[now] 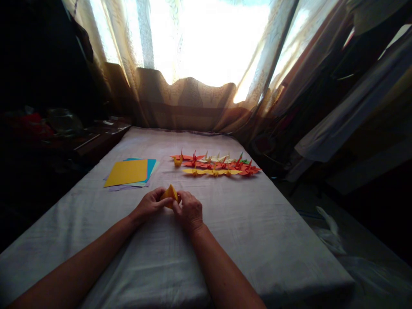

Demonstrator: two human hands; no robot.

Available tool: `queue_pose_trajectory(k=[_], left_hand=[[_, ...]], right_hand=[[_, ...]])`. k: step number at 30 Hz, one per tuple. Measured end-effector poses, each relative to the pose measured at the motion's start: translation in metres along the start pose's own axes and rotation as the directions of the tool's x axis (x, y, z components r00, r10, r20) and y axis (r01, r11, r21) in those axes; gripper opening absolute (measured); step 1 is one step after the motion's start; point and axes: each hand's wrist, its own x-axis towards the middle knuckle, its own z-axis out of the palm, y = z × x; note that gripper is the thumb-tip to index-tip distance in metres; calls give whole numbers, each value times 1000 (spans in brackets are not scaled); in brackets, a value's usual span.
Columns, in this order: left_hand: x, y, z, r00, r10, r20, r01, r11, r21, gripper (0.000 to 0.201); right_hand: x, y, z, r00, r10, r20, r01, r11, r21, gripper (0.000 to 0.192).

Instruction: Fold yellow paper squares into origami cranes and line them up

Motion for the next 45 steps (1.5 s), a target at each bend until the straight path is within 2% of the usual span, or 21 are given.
queue_pose_trajectory(k=[4,8,10,13,16,21,27,31,35,37,39,41,45], left_hand=[[1,-1,-2,1000,-4,16,6,997,-74,47],[-1,1,-9,994,-22,111,38,989,-143,53],[-3,1,-12,987,-34,160,60,985,-162,51],[-4,1,-15,976,-44,213,82,982,-170,48],[-4,2,-17,971,-39,237,81,983,-167,48],[-5,1,-16,976,-17,217,49,989,-143,47],[-3,-1,-16,988,1,156,9,998,-61,45],[-1,-3,-16,994,8,107,-9,1000,11,44],[-3,1,-10,999,39,6,-39,993,115,45],[-5,6,-5,995,68,-76,-47,966,254,43],[-6,10,-2,984,113,-137,-43,900,434,38],[-7,12,-1,978,150,-146,-47,836,547,33],[-5,9,-8,986,145,-81,-79,838,539,24]], right_hand=[[2,2,-3,999,-49,6,49,996,77,20],[4,6,-5,999,-41,23,36,979,201,22],[5,8,-5,998,-41,49,28,968,249,38],[5,10,-5,986,-104,133,62,956,286,64],[4,10,-6,966,-162,200,90,939,331,70],[4,7,-8,970,-129,207,48,933,357,56],[5,4,-8,987,49,151,-99,936,337,32],[5,6,-7,984,90,156,-139,930,340,15],[5,6,-6,986,104,129,-142,931,337,16],[5,5,-6,989,94,115,-128,932,339,17],[4,3,-5,991,77,110,-110,933,342,18],[4,2,-4,992,68,106,-100,936,337,18],[5,5,-5,991,90,102,-117,945,305,19]])
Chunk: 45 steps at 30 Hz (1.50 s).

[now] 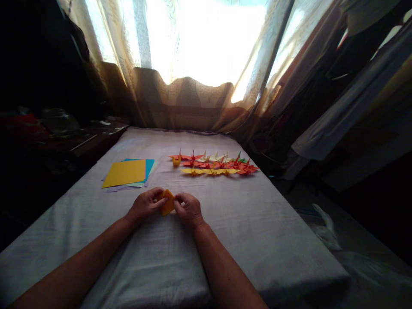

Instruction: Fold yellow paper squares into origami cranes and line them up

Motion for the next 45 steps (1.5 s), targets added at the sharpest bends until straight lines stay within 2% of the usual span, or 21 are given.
queue_pose_trajectory(k=[4,8,12,17,20,24,30,33,35,40,45], left_hand=[[4,-12,-3,997,12,80,-8,999,-49,30],[8,-14,-2,995,-5,96,7,1000,-21,36],[10,-8,-2,997,-8,73,-2,990,143,34],[21,-3,-1,996,37,75,-64,917,394,41],[31,-3,2,991,72,108,-118,853,508,41],[42,-1,2,968,136,213,-238,771,591,22],[47,-7,0,934,217,285,-351,710,611,19],[44,-15,3,923,254,288,-380,708,595,27],[42,-18,3,926,257,276,-374,722,582,30],[40,-20,2,940,237,244,-335,765,549,40],[42,-21,1,942,197,272,-318,782,535,50]], right_hand=[[1,5,-3,998,62,-20,-62,998,-33,21],[4,8,-3,994,109,2,-109,992,-62,22],[19,9,-5,989,140,47,-132,982,-139,18],[47,12,-10,983,169,77,-136,937,-322,20],[59,15,-12,984,151,99,-96,902,-422,22],[67,20,-10,985,88,147,-3,865,-502,17],[63,27,-9,985,-17,172,109,831,-545,17],[55,28,-14,957,-140,252,259,802,-539,8],[50,28,-18,941,-154,301,297,801,-520,10],[41,33,-24,969,-40,244,174,809,-561,41],[39,37,-24,967,-13,254,155,821,-549,46]])
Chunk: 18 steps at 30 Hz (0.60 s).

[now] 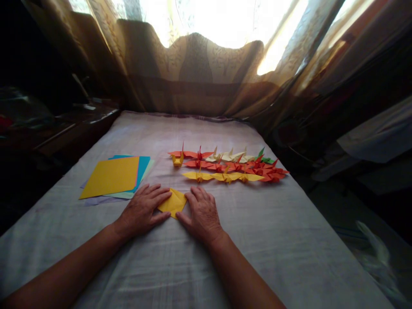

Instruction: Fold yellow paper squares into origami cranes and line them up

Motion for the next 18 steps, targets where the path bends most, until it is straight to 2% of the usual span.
queue_pose_trajectory(k=[6,10,18], left_hand=[[-4,-9,4,1000,11,-21,-12,997,-71,47],[-5,-15,6,997,-28,-65,22,995,-97,43],[-6,-15,6,997,-46,-66,36,989,-141,42]], right_hand=[[-2,2,0,997,-75,-33,76,997,30,53],[-4,3,2,993,-111,-42,112,993,22,54],[-5,5,1,988,-152,-33,153,988,16,58]])
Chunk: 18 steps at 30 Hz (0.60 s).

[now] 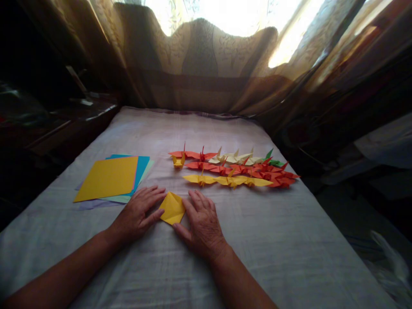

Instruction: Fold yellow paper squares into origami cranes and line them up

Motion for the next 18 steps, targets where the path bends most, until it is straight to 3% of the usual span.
queue_pose_trajectory(k=[6,11,15,18], left_hand=[[1,-1,-3,1000,16,-19,-17,997,-80,32],[1,1,-7,992,123,20,-121,987,-103,33],[2,5,-10,991,131,-15,-132,990,-55,27],[2,6,-11,990,137,19,-135,989,-57,25]], right_hand=[[0,1,0,1000,-22,10,22,1000,-7,59],[1,-1,-1,999,-11,43,12,1000,-8,66],[1,0,-2,999,-15,29,15,1000,8,56],[0,2,-3,1000,-31,7,31,999,34,43]])
